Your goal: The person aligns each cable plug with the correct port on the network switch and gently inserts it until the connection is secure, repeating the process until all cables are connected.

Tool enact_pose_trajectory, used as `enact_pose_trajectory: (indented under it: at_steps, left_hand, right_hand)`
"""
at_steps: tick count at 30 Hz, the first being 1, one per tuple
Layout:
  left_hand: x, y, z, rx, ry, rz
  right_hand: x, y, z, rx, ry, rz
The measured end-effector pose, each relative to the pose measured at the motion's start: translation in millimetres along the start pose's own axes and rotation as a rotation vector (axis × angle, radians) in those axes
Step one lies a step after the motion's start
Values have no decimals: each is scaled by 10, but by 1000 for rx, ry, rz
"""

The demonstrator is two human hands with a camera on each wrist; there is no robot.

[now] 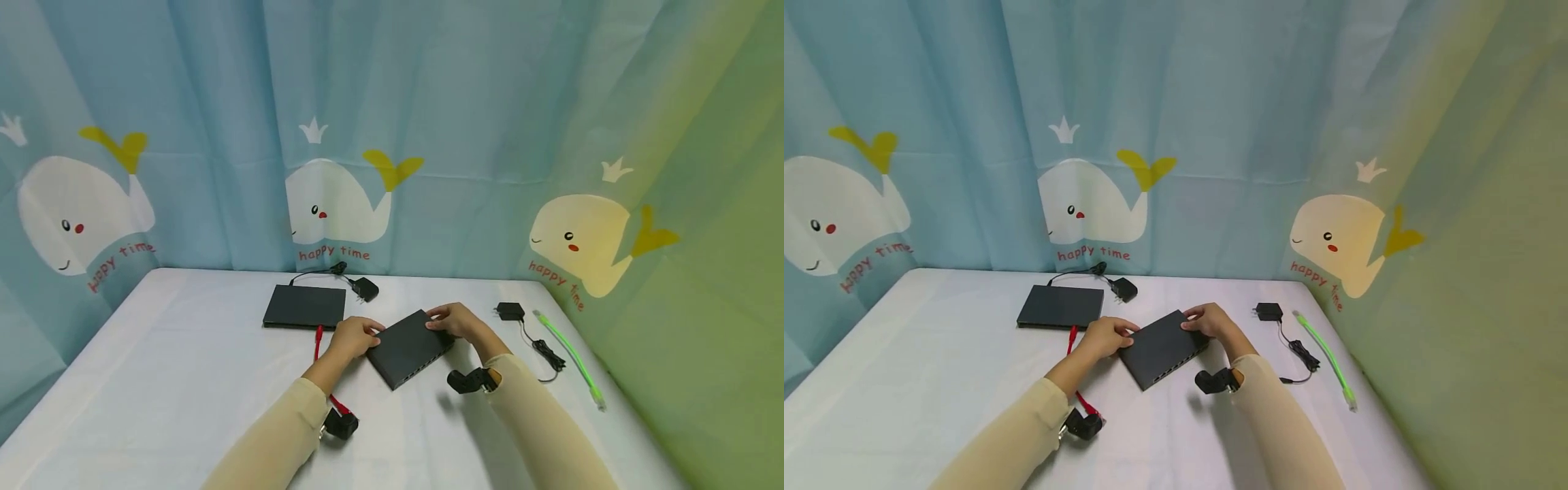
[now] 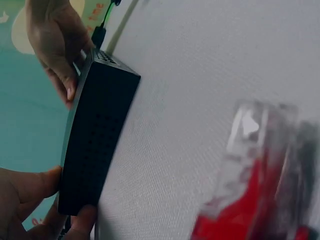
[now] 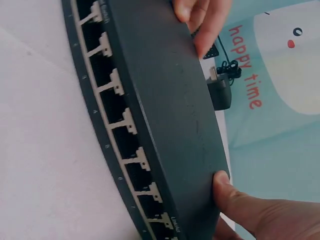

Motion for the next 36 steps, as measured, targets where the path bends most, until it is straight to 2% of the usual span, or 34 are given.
enact_pose_trajectory:
  at_steps: [2, 5, 9, 11, 13, 16, 20, 22, 30, 36]
  left_hand:
    - [24, -9, 24, 4, 9, -3]
    - [124, -29, 60, 60, 61, 0]
    - [315, -71, 55, 227, 110, 72]
    - [399, -81, 11, 303, 103, 115]
    - [457, -78, -52, 353, 98, 131]
    - [512, -67, -126, 308, 157, 122]
    - [553, -65, -165, 180, 273, 101]
    - [557, -63, -174, 153, 297, 90]
    - [469, -72, -155, 176, 304, 42]
    - [365, -71, -95, 210, 270, 65]
  right_hand:
    - [-1, 3, -12, -6, -3, 0]
    - [-2, -3, -10, -14, -18, -9]
    - [6, -3, 6, -12, -43, -20]
    - [9, 4, 16, -13, -48, -26]
    - [10, 11, 26, -21, -49, -30]
    - [5, 23, 25, -41, -50, -32]
    - [-5, 33, 5, -59, -52, -35]
    - [-7, 35, 0, -61, -50, -37]
    - [4, 71, -11, -82, -15, -58]
    - [58, 109, -30, -111, 40, -75]
Point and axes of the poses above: each hand's wrist, its own x-axis away from the middle knuckle, its own z-axis out of the back of the hand, y = z × x, the point moved 4 cm from there along -x, towards the middle knuckle, and after that the axes turned 11 degrees about x, right-handed, at the moved point
